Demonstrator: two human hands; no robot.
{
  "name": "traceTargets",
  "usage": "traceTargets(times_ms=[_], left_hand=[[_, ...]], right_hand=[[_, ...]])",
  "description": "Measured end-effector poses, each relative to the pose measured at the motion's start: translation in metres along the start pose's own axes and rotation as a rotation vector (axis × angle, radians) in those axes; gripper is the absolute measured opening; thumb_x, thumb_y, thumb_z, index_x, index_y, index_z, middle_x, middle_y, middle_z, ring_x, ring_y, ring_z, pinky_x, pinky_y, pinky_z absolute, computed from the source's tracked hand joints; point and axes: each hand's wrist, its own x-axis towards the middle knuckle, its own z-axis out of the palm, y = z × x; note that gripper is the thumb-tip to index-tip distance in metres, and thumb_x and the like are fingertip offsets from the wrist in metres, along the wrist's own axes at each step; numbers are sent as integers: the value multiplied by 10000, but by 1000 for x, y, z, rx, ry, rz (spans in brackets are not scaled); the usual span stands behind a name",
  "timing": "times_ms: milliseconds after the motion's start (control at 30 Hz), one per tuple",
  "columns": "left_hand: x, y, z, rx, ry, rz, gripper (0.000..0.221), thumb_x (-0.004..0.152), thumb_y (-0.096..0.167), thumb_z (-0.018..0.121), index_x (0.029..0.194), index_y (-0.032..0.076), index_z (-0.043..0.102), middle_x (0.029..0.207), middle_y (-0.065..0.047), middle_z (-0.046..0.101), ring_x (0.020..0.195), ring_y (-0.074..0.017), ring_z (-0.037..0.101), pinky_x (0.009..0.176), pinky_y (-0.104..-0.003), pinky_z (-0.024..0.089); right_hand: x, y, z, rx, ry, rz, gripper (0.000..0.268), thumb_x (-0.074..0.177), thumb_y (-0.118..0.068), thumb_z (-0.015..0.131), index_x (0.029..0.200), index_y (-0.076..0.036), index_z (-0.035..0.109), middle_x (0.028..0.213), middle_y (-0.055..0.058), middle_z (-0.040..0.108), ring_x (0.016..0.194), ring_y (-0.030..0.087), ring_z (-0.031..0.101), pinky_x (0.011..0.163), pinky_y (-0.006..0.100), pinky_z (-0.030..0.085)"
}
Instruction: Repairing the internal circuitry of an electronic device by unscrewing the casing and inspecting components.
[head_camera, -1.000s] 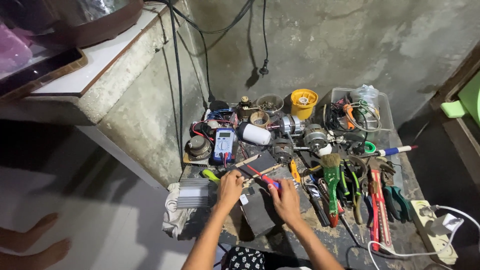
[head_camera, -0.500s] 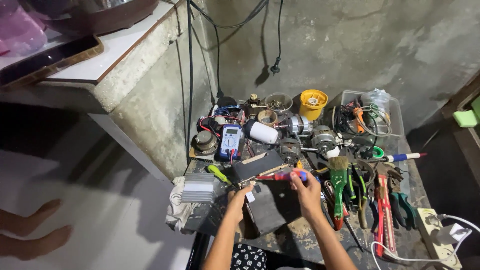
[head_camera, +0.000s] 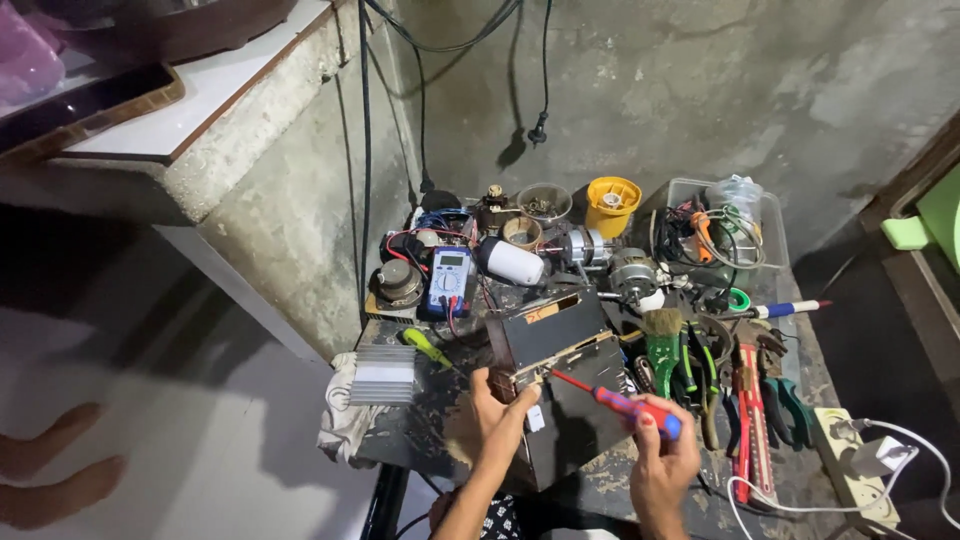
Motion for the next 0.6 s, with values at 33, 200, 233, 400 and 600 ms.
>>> traceTargets(times_ms=[33, 200, 233, 400, 600], left_hand=[[-4, 4, 0, 0, -1, 3, 511, 638, 222, 883, 1036, 123, 580, 925, -39, 622, 822, -185, 595, 746, -332, 490], [-21, 26, -7, 103, 13, 14, 578, 655, 243, 870, 1140, 147, 570, 918, -44, 645, 798, -195, 607, 728, -352, 520], [-23, 28, -8, 105, 13, 17, 578, 655, 243, 870, 1140, 147, 570, 918, -44, 645, 798, -195, 607, 728, -352, 520], [-28, 36, -10, 201, 25, -15, 641, 645, 302, 873, 1186, 162, 560, 1002, -55, 640, 858, -210, 607, 737, -380, 515], [-29, 40, -9, 239, 16, -67, 680, 651, 354, 857, 1224, 191, 530, 1010, -40, 626, 854, -214, 618, 718, -396, 507]], right_hand=[[-2, -4, -1, 2, 1, -1, 283, 1002, -176, 597, 1208, 18, 591, 1144, 214, 667, 949, 286, 691, 759, 341, 642], [-12, -15, 0, 24, 22, 5, 308, 1004, -186, 579, 1207, 46, 572, 1092, 223, 668, 742, 309, 698, 680, 369, 611], [-13, -15, -1, 27, 24, 5, 308, 1004, -186, 579, 1207, 46, 572, 1092, 223, 668, 742, 309, 698, 680, 369, 611], [-18, -5, -7, 69, 39, -11, 292, 1012, -162, 576, 1228, 34, 560, 1096, 220, 662, 721, 296, 680, 694, 351, 603], [-16, -14, -6, 59, 24, -67, 306, 1010, -182, 569, 1210, 49, 555, 1087, 236, 658, 721, 294, 678, 670, 359, 610]])
